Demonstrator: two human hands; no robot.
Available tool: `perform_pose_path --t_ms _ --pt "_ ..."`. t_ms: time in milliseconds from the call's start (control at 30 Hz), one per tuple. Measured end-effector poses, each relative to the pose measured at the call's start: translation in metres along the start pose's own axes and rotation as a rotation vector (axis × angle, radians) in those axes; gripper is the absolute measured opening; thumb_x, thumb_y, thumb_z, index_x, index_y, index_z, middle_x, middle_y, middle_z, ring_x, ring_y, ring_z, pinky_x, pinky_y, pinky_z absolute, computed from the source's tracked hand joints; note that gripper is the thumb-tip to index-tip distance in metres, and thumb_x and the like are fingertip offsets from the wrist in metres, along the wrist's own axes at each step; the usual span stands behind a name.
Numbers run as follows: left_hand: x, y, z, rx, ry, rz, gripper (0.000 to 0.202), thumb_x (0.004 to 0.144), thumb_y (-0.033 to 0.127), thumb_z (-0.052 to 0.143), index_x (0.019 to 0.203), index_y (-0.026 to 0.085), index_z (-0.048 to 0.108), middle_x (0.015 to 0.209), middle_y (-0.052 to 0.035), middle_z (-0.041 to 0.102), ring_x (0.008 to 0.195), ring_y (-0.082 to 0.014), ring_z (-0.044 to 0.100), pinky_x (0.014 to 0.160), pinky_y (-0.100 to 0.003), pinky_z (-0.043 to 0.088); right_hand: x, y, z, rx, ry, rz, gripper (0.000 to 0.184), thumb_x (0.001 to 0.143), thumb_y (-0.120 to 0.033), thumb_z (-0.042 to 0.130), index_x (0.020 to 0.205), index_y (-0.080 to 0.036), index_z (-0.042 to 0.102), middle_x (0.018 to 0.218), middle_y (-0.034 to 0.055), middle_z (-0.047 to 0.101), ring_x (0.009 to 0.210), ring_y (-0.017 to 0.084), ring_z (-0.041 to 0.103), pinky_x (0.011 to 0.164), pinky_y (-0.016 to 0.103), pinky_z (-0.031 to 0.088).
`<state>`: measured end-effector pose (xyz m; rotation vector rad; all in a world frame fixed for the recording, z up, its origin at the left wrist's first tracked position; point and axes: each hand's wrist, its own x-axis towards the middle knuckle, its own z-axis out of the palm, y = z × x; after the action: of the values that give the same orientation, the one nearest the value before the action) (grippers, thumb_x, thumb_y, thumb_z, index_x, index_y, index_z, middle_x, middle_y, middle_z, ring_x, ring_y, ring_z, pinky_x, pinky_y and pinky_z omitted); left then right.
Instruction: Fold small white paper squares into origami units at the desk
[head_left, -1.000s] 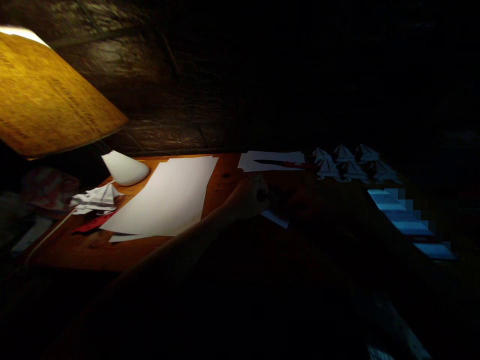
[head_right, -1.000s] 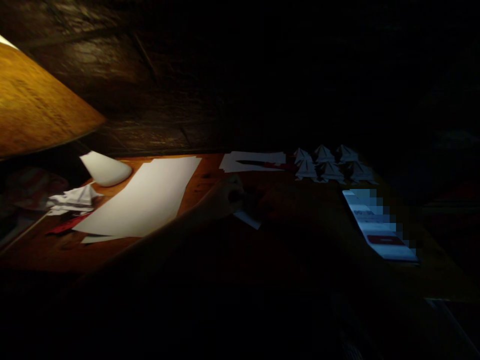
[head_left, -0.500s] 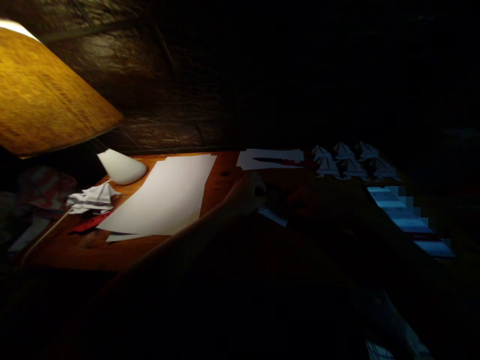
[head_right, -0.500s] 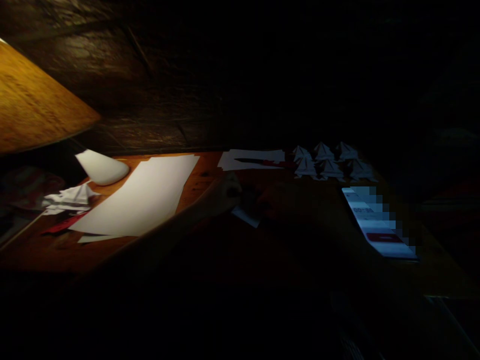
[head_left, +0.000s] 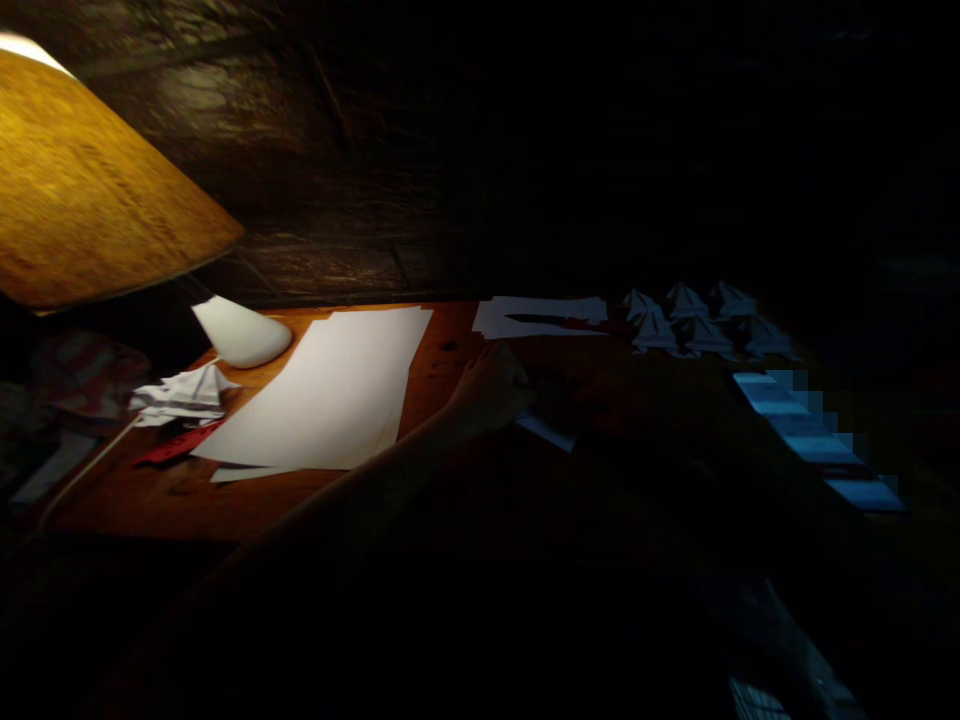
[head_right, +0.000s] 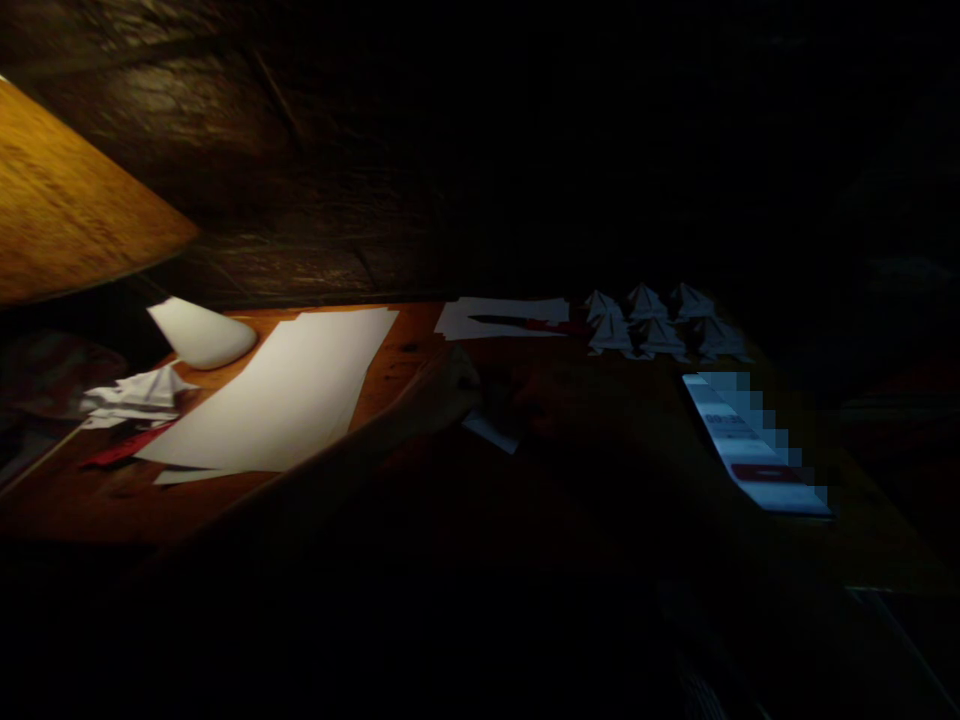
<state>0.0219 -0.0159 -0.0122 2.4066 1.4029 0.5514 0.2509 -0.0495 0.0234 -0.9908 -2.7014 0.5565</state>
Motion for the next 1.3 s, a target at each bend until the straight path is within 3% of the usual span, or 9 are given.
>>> perform_pose_path --t_ms 233,467,600,867,1300 --pt "0.000 0.004 -0.001 0.067 -0.070 -0.028 0.009 0.074 0.025 0.070 0.074 0.018 0.065 0.098 -0.0081 0.051 0.103 -0.0307 0.051 0.091 -0.053 0.048 0.000 -0.006 -0.003 -0.080 -0.044 -0.021 0.025 0.085 -0.012 0.058 0.095 -0.021 0.079 0.110 0.0059 0.073 0.087 0.019 0.066 0.072 0.030 0.043" --pt "-0.001 0.009 -0.003 0.087 -0.044 -0.004 0.014 0.076 0.028 0.071 0.072 0.017 0.065 0.103 -0.0099 0.049 0.109 -0.0340 0.048 0.095 -0.058 0.045 -0.001 -0.016 -0.007 -0.099 0.018 0.025 0.042 0.082 -0.013 0.061 0.120 -0.024 0.072 0.119 0.0066 0.073 0.102 0.024 0.067 0.082 0.033 0.047" --pt "-0.002 0.010 -0.002 0.081 -0.041 -0.013 0.012 0.074 0.024 0.072 0.071 0.016 0.063 0.105 -0.0103 0.049 0.110 -0.0346 0.048 0.096 -0.058 0.045 0.000 -0.017 -0.004 -0.149 -0.023 0.010 0.036 0.082 -0.009 0.058 0.108 -0.023 0.078 0.110 0.0069 0.073 0.093 0.022 0.067 0.076 0.032 0.045" --pt "-0.001 0.008 -0.004 0.099 -0.063 -0.086 0.011 0.074 0.022 0.069 0.079 0.019 0.060 0.113 -0.0093 0.048 0.115 -0.0327 0.046 0.099 -0.052 0.044 0.002 -0.024 -0.003 -0.191 -0.037 0.056 0.022 0.089 -0.015 0.057 0.096 -0.020 0.078 0.112 0.0074 0.070 0.084 0.017 0.063 0.064 0.027 0.038" --pt "0.002 0.004 -0.003 0.039 -0.066 -0.079 0.022 0.070 0.022 0.071 0.088 0.020 0.058 0.115 -0.0084 0.046 0.115 -0.0320 0.045 0.098 -0.052 0.043 0.012 -0.018 0.013 -0.271 0.034 0.153 0.022 0.092 -0.018 0.054 0.104 -0.022 0.073 0.107 0.0060 0.070 0.092 0.019 0.062 0.067 0.029 0.036"
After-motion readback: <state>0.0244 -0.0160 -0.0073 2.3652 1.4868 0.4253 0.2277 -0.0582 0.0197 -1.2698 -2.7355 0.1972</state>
